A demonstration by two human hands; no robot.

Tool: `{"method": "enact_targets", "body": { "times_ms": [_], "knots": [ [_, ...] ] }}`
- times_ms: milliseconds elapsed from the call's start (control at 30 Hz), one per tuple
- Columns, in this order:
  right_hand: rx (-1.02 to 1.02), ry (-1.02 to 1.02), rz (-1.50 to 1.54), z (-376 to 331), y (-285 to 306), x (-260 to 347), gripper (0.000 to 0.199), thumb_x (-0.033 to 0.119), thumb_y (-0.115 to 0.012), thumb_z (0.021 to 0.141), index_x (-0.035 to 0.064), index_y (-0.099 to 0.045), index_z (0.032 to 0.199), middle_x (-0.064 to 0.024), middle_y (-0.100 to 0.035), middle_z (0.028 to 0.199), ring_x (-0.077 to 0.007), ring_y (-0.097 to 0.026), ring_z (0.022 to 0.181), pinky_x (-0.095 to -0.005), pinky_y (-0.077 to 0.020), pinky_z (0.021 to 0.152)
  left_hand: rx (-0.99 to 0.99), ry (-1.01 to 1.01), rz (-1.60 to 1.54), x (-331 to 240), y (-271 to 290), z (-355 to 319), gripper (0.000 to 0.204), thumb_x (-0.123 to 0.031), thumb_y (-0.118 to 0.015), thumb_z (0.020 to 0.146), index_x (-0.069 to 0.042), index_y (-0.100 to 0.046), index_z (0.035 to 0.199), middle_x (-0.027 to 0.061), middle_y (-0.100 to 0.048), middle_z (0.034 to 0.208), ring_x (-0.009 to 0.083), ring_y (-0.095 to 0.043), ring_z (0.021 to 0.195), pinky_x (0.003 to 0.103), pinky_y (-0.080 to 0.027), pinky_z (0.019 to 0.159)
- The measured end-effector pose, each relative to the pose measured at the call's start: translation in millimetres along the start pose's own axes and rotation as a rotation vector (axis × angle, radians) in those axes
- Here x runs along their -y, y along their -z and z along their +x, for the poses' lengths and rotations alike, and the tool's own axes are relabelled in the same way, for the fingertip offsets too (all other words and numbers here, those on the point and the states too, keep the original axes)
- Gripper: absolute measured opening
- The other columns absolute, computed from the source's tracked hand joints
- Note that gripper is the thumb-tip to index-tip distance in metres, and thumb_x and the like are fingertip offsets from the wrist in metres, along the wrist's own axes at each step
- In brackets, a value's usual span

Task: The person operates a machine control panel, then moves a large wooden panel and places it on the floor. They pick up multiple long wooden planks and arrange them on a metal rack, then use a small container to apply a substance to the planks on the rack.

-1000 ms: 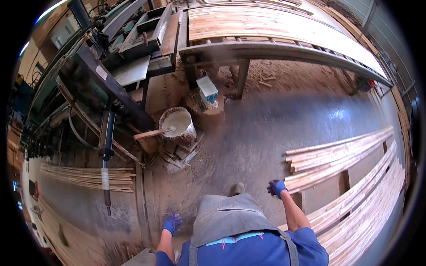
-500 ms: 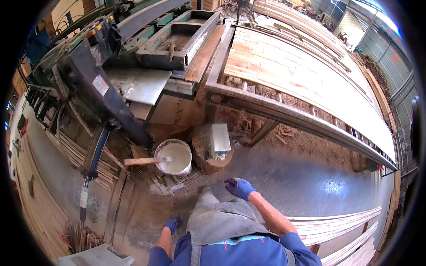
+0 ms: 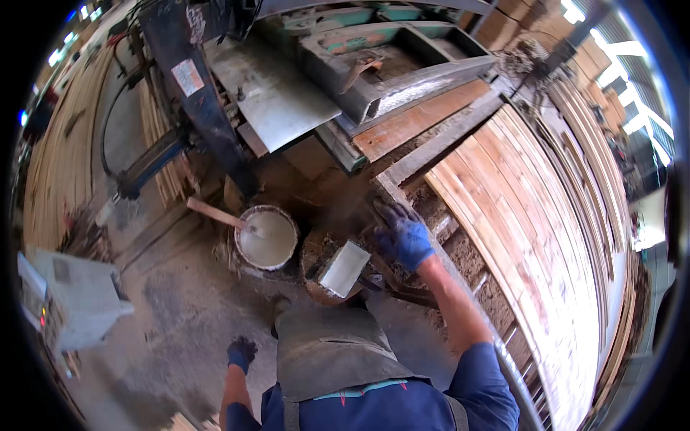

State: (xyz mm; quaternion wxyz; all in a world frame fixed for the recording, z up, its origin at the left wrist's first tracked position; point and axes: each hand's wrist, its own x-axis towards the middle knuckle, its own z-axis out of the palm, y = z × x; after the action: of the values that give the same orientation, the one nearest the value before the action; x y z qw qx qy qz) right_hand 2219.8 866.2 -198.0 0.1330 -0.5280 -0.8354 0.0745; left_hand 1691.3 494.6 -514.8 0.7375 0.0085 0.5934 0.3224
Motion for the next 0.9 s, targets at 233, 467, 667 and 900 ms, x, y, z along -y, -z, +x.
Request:
{"method": "enact_targets", "body": {
  "times_ms": [233,467,667,900],
  "knots": [
    [-0.054,0.189,-0.108,130.7,-41.9,-101.0,0.057,0.038,-0.055,0.09,0.0,-0.051,0.132,-0.0243,-0.051,0.137,-0.0417,-0.048,0.126,-0.0502,-0.0363,0.106,-0.447,0.31,-0.033,179.1,-134.5,-119.9,0.037,-0.044,-0.048,0.098,-0.012,-0.059,0.111,0.0129,-0.07,0.101,0.0263,-0.066,0.082,0.043,-0.052,0.075],
    [0.023,0.125,-0.319,251.0,-96.5,-122.0,0.05,0.026,-0.053,0.092,-0.0006,-0.049,0.133,-0.0257,-0.054,0.13,-0.0418,-0.051,0.12,-0.0489,-0.0403,0.103,-0.424,0.507,-0.245,202.6,-201.2,-102.9,0.038,-0.043,-0.048,0.098,-0.01,-0.059,0.113,0.0112,-0.069,0.102,0.0262,-0.066,0.09,0.044,-0.05,0.081],
    [-0.184,0.182,0.279,350.8,-167.7,-185.9,0.04,0.022,-0.05,0.099,0.0012,-0.052,0.133,-0.0214,-0.058,0.129,-0.0383,-0.057,0.115,-0.0441,-0.0447,0.1,-0.525,0.405,-0.491,229.7,-179.2,-110.8,0.044,-0.048,-0.047,0.097,-0.012,-0.058,0.12,0.0129,-0.07,0.101,0.0282,-0.069,0.087,0.044,-0.051,0.075],
    [-0.342,0.343,-0.173,366.8,-186.0,-198.5,0.029,0.017,-0.051,0.098,0.0009,-0.06,0.121,-0.014,-0.064,0.114,-0.0259,-0.058,0.104,-0.0375,-0.0478,0.094,-0.444,0.472,-0.521,216.0,-165.8,-133.8,0.029,-0.041,-0.05,0.098,-0.018,-0.063,0.112,0.0047,-0.071,0.098,0.0204,-0.067,0.085,0.039,-0.048,0.075]
  ]
}}
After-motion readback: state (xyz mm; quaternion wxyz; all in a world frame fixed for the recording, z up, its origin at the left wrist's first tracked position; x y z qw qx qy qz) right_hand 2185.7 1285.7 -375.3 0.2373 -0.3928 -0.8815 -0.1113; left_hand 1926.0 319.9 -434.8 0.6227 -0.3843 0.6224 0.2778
